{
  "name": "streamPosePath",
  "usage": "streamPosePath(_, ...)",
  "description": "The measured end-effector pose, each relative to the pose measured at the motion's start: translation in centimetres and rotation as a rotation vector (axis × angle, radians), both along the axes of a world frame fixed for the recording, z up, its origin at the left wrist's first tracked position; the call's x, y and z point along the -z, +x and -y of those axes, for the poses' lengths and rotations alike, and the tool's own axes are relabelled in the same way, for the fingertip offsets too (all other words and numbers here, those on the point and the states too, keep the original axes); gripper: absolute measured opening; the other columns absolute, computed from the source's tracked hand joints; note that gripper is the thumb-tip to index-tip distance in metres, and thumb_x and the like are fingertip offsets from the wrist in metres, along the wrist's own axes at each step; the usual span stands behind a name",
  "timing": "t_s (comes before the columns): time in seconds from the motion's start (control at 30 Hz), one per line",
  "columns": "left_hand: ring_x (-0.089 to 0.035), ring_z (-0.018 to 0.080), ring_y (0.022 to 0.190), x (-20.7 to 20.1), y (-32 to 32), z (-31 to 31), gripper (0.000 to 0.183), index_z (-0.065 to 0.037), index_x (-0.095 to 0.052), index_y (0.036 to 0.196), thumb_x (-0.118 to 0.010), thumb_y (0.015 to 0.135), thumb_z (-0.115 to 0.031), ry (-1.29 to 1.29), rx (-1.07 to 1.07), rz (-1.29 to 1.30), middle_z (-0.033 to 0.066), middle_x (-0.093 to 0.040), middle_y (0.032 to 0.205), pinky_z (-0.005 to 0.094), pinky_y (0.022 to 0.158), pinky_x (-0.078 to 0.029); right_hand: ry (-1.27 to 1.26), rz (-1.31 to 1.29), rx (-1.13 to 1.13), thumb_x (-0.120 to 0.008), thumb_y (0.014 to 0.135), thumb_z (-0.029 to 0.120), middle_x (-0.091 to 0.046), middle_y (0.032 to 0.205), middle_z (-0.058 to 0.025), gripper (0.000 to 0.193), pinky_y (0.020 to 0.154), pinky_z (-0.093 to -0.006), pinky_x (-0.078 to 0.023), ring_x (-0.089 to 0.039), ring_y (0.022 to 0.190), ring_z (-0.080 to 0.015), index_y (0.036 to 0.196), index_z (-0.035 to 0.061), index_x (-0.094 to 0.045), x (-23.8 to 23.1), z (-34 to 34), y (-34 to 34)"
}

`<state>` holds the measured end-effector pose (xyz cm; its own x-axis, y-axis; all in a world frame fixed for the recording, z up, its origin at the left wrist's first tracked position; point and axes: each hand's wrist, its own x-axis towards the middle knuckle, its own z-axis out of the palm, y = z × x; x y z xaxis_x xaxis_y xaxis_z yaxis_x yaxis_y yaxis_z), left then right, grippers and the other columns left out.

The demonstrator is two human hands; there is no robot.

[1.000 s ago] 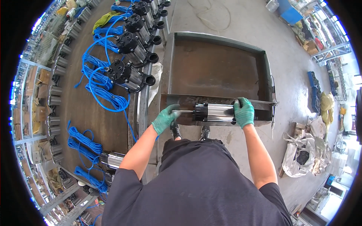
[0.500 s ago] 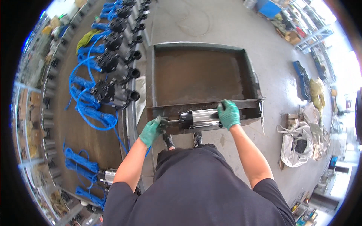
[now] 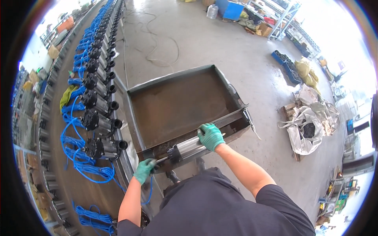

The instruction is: The person picks up a submersible pump from a line, places it into a water-filled testing tank, and then returns it to the line before moving on to the next one.

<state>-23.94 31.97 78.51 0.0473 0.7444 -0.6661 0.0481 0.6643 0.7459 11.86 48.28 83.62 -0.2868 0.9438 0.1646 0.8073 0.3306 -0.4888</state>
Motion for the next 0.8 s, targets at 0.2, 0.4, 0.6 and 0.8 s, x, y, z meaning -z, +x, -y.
streamPosePath(0.2,-0.064,0.0156,0.088,5.1,0.3,1.7,0.058,-0.006,-0.049,0.148,-0.071,0.094,-0.005,0.556,0.029,-0.216,0.0055,-0.066,0.106,0.0281,0.078,-0.054,-0.030,-0.013,-0.010,-0.064,0.093,0.024,-0.071,0.095,-0.0178,0.020,0.088,-0.0492,-0.054,-0.066,0.095,-0.0394,0.091,0.0052,-0.070,-0.3,0.2,-0.1)
streamPosePath(0.4,-0.069,0.0202,0.089,2.0,-0.5,-0.5,0.040,-0.004,-0.063,0.122,-0.079,0.090,-0.021,0.076,0.265,-0.433,0.0109,-0.071,0.094,0.0343,0.081,-0.055,-0.044,-0.008,-0.009,-0.063,0.094,0.025,-0.072,0.098,-0.0167,0.021,0.090,-0.0480,-0.054,-0.067,0.098,-0.0385,0.094,0.0058,-0.073,-1.0,0.3,0.3)
streamPosePath(0.6,-0.071,0.0217,0.067,5.6,-0.7,0.7,0.042,0.001,-0.074,0.087,-0.074,0.096,-0.041,0.449,0.462,-1.169,0.0125,-0.075,0.076,0.0405,0.060,-0.054,0.007,-0.018,-0.017,-0.065,0.091,0.023,-0.071,0.093,-0.0154,0.019,0.085,-0.0476,-0.055,-0.067,0.092,-0.0375,0.090,0.0050,-0.073,0.2,0.1,-0.1)
streamPosePath(0.8,-0.068,0.0163,0.066,1.6,-0.2,0.5,0.029,-0.014,-0.067,0.119,-0.068,0.101,-0.037,-0.122,-0.151,0.179,0.0035,-0.074,0.087,0.0279,0.055,-0.048,0.025,-0.024,-0.011,-0.065,0.091,0.022,-0.071,0.092,-0.0155,0.019,0.084,-0.0475,-0.055,-0.067,0.092,-0.0373,0.089,0.0049,-0.073,-0.1,0.1,0.3)
